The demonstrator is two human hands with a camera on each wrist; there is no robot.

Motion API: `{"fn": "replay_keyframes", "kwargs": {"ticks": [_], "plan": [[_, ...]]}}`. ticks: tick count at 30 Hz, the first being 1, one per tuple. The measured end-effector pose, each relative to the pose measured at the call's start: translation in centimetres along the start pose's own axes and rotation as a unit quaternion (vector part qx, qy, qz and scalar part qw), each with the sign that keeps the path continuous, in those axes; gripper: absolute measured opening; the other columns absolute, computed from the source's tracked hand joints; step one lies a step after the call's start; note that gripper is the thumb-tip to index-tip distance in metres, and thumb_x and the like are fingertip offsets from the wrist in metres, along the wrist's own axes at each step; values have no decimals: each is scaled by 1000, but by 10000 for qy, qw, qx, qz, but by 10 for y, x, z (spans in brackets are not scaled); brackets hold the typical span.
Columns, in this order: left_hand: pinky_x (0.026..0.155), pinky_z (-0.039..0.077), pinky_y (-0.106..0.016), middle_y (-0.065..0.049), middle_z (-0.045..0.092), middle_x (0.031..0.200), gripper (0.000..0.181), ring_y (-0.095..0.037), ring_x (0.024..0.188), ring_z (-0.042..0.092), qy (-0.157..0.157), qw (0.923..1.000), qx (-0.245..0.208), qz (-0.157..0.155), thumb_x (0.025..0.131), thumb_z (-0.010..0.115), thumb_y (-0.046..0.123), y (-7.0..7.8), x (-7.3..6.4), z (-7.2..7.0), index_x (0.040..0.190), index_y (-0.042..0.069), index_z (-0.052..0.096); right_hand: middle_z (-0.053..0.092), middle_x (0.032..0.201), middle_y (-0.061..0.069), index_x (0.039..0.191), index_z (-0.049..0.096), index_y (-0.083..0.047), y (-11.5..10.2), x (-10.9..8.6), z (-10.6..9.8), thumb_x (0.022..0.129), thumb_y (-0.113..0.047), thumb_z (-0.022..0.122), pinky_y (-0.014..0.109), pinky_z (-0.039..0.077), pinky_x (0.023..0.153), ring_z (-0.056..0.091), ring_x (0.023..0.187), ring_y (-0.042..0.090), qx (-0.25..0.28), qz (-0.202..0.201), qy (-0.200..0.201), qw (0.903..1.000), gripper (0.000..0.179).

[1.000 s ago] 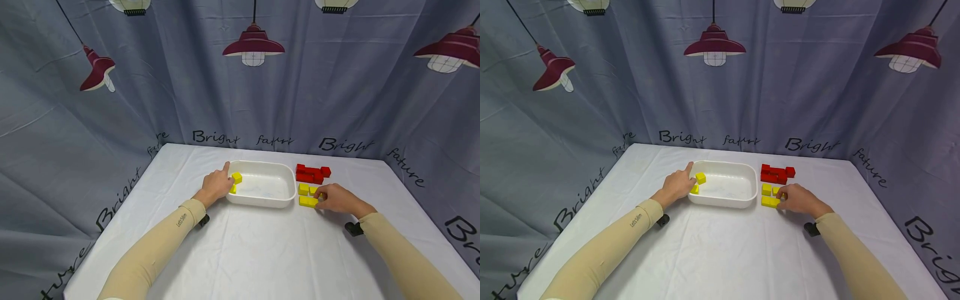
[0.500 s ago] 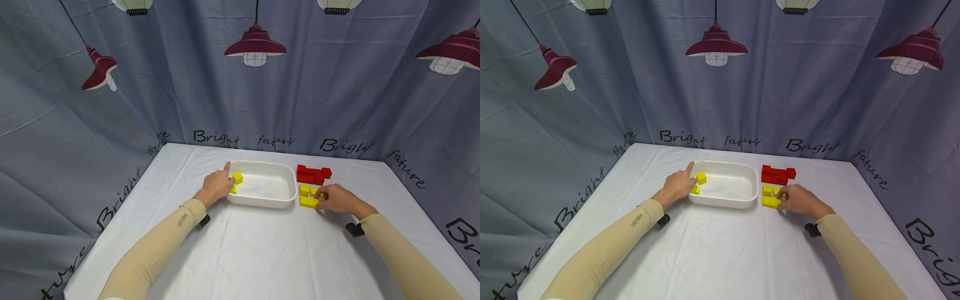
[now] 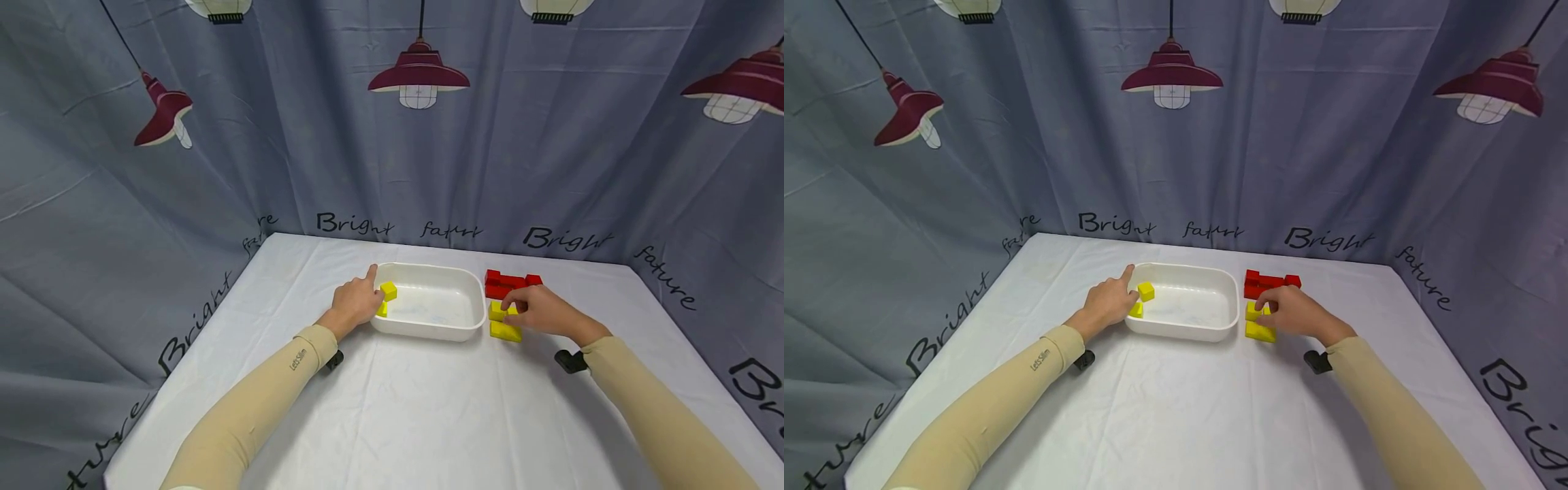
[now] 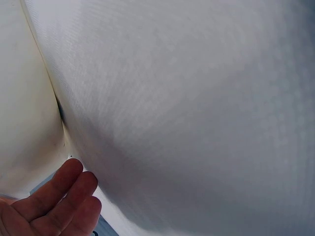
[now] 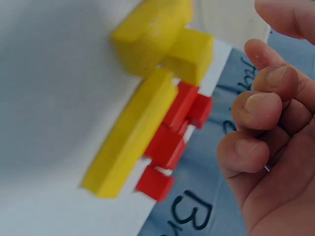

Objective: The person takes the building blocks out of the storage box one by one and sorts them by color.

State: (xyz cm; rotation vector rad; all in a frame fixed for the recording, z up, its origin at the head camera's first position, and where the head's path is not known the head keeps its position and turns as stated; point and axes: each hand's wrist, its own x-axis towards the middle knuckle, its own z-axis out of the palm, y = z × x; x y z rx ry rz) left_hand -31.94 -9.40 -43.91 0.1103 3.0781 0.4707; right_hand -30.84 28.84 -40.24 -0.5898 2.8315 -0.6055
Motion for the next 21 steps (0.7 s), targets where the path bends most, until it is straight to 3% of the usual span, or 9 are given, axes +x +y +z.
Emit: {"fn": "replay_keyframes", "kwargs": {"ticks": [4,14,21], "plan": [[67,51,-39,-14,73,98,68,-23,68,60,108,9999,16,60,99,44,35,-2,0,0,161,13,24,55,72,2,103,74,-11,-14,9,-6,86,-21,79,28,42,60,50,70,19,153,-257,-4,9996,20],[62,48,-36,-9,68,82,69,-23,65,59,101,9999,-36,-23,99,44,35,-4,0,-1,161,14,23,53,72,3,105,73,-8,-48,41,-15,88,-22,77,28,41,63,50,70,18,416,-614,-245,9969,23],[61,47,-35,-8,68,83,70,-22,65,59,66,10000,-22,12,99,44,36,-3,2,3,162,14,22,54,74,5,107,73,-9,-59,62,-12,87,-22,78,31,39,64,50,71,21,600,-625,-485,9951,24]]}}
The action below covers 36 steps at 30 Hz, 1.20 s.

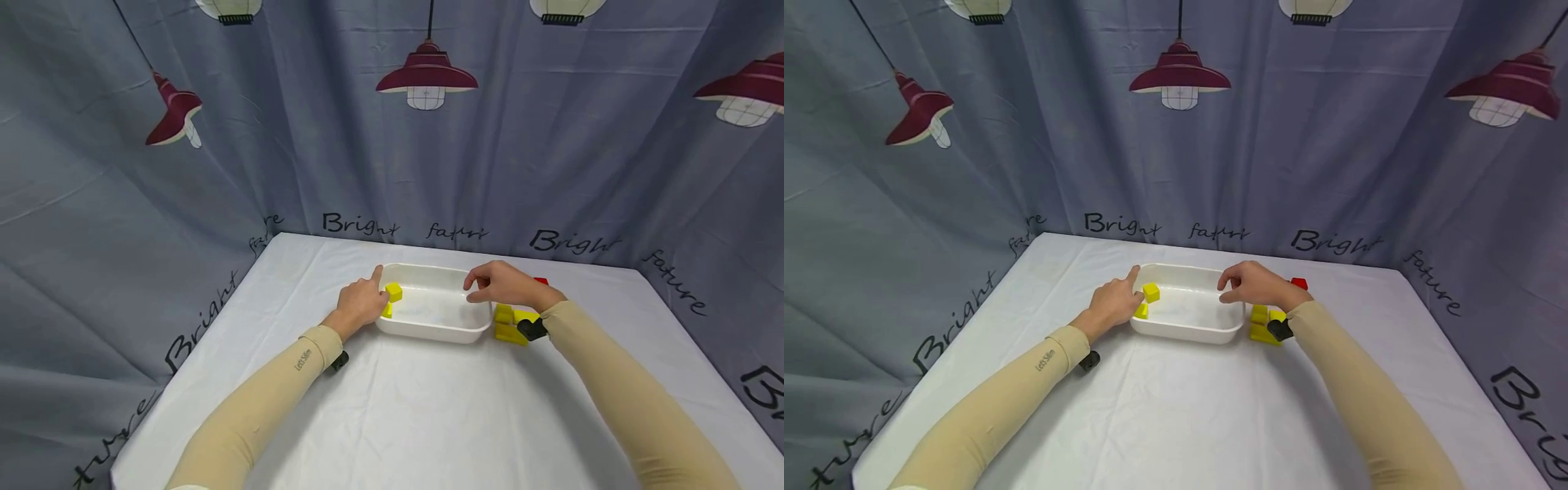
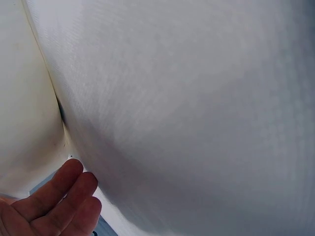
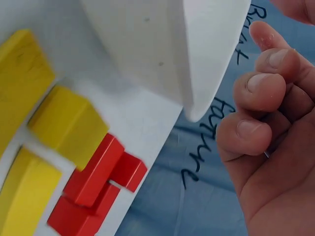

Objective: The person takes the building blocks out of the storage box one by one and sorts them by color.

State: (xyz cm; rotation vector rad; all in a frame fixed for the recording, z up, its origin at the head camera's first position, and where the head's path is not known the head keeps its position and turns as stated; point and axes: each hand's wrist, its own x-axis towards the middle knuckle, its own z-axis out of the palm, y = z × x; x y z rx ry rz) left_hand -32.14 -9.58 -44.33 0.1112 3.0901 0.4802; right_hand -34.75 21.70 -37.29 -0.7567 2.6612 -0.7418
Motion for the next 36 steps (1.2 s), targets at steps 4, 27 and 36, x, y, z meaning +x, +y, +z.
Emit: {"fn": "replay_keyframes", "kwargs": {"ticks": [4,27,36], "plan": [[62,48,-36,-8,70,86,69,-22,66,60,-17,10000,9,-8,100,44,36,1,-1,0,161,15,23,55,74,5,110,73,-10,-2,11,2,86,-25,79,33,42,67,51,73,21,80,-21,-172,9998,28],[63,49,-37,-11,71,91,68,-22,68,60,-59,9999,79,-72,101,44,37,2,-2,-2,162,15,23,57,81,5,120,72,-18,-17,73,29,86,-23,78,33,38,71,51,80,21,255,98,-573,9980,34],[66,51,-38,-12,72,98,68,-22,70,61,-41,9999,78,-86,101,43,37,4,-2,-4,162,16,23,57,84,6,121,72,-22,-20,88,38,87,-25,78,32,39,70,52,81,22,350,188,-626,9972,35]]}}
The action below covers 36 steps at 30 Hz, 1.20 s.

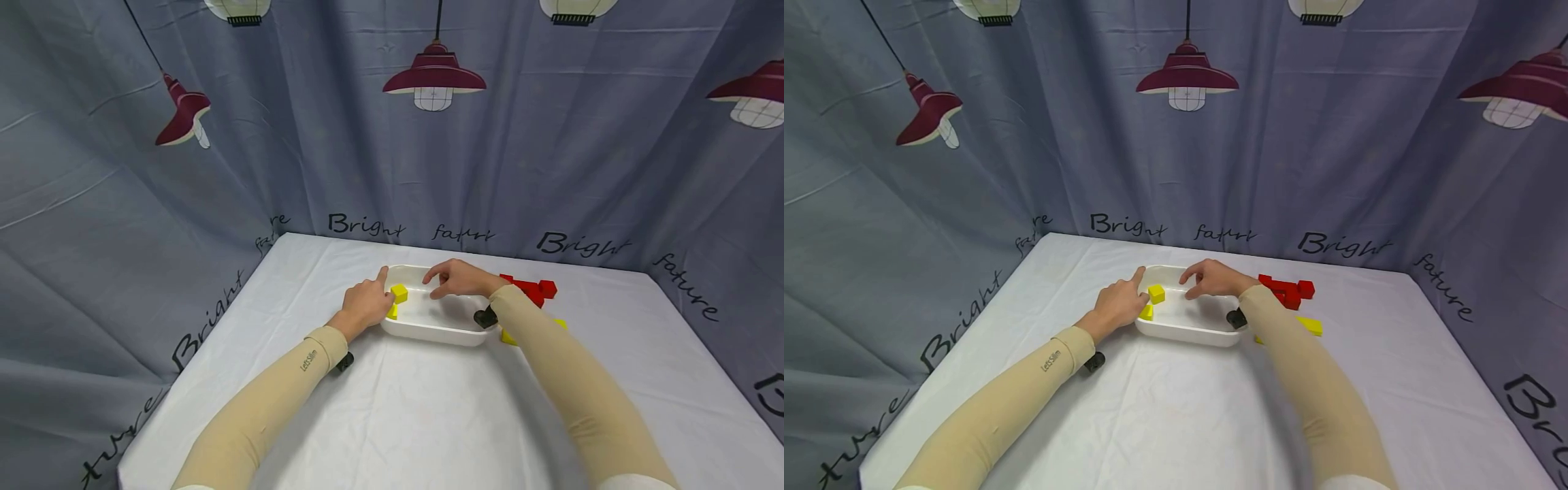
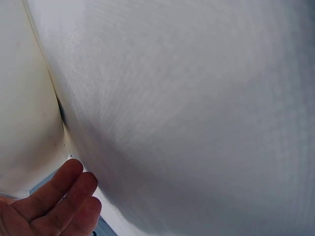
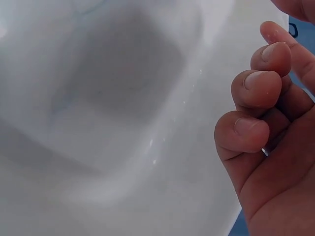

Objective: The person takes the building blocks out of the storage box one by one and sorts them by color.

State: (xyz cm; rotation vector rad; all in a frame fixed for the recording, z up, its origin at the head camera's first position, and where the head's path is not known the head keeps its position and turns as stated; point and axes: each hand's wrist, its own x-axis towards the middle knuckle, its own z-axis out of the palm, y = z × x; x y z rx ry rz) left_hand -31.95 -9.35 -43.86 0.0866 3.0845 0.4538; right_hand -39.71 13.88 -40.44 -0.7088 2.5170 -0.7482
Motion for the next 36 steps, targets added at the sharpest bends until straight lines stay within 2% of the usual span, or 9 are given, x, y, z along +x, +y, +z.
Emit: {"fn": "replay_keyframes", "kwargs": {"ticks": [10,20,30,36], "plan": [[73,53,-41,-15,73,110,68,-22,74,63,-40,10000,-31,25,101,45,38,-2,1,2,161,16,23,54,77,5,123,70,-20,-5,21,13,86,-24,78,30,37,66,49,72,20,40,-108,21,9999,38],[69,53,-40,-12,73,99,68,-22,69,62,7,10000,15,60,101,45,37,-2,1,2,162,16,23,54,70,2,127,69,-13,-9,34,24,84,-18,81,27,38,62,47,64,16,151,-368,80,9992,45],[63,51,-38,-9,70,85,68,-20,64,60,-53,9999,-2,92,101,44,38,-3,1,0,162,16,23,51,69,0,129,68,-16,-6,43,33,84,-18,80,27,37,62,45,64,14,98,-604,182,9980,46],[65,52,-38,-10,71,92,68,-20,67,61,-67,10000,40,49,101,44,39,-3,2,1,162,17,23,53,70,1,126,69,-16,-7,43,37,86,-18,79,27,36,61,45,63,15,23,-641,236,9977,41]]}}
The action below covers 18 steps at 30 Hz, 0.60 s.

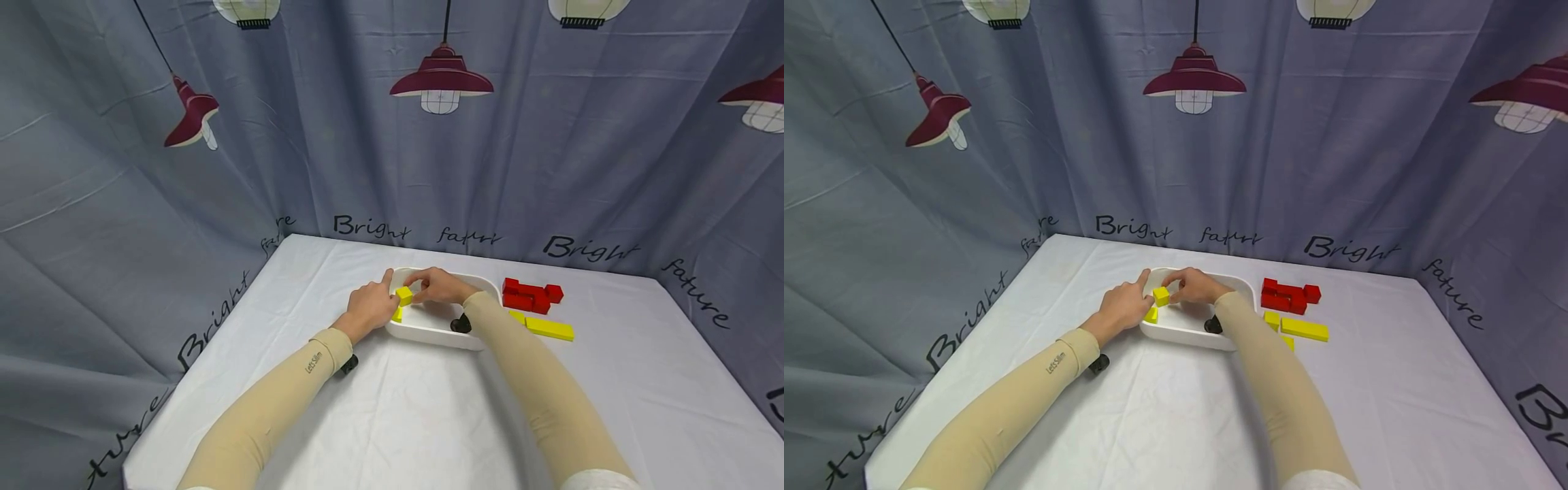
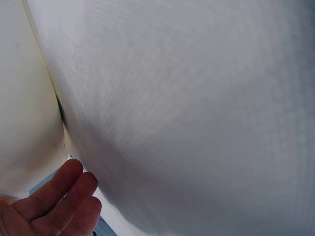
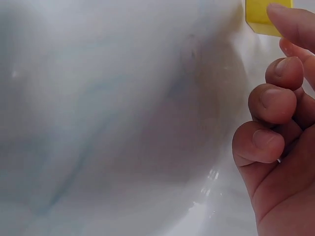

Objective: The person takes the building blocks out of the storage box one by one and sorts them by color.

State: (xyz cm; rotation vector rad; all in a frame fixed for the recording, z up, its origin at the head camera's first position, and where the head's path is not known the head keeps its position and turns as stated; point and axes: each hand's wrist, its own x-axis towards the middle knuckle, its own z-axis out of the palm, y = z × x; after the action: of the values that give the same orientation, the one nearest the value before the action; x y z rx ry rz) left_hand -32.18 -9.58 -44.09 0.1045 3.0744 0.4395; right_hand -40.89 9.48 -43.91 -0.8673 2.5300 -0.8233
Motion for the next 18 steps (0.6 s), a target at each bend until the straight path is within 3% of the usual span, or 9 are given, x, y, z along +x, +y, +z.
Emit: {"fn": "replay_keyframes", "kwargs": {"ticks": [18], "plan": [[71,54,-41,-14,73,109,68,-24,76,65,40,10000,28,-57,101,45,38,1,-1,0,161,17,23,51,70,0,112,74,-15,-1,-4,-3,84,-19,81,27,37,62,46,66,16,-168,99,196,9996,30]]}}
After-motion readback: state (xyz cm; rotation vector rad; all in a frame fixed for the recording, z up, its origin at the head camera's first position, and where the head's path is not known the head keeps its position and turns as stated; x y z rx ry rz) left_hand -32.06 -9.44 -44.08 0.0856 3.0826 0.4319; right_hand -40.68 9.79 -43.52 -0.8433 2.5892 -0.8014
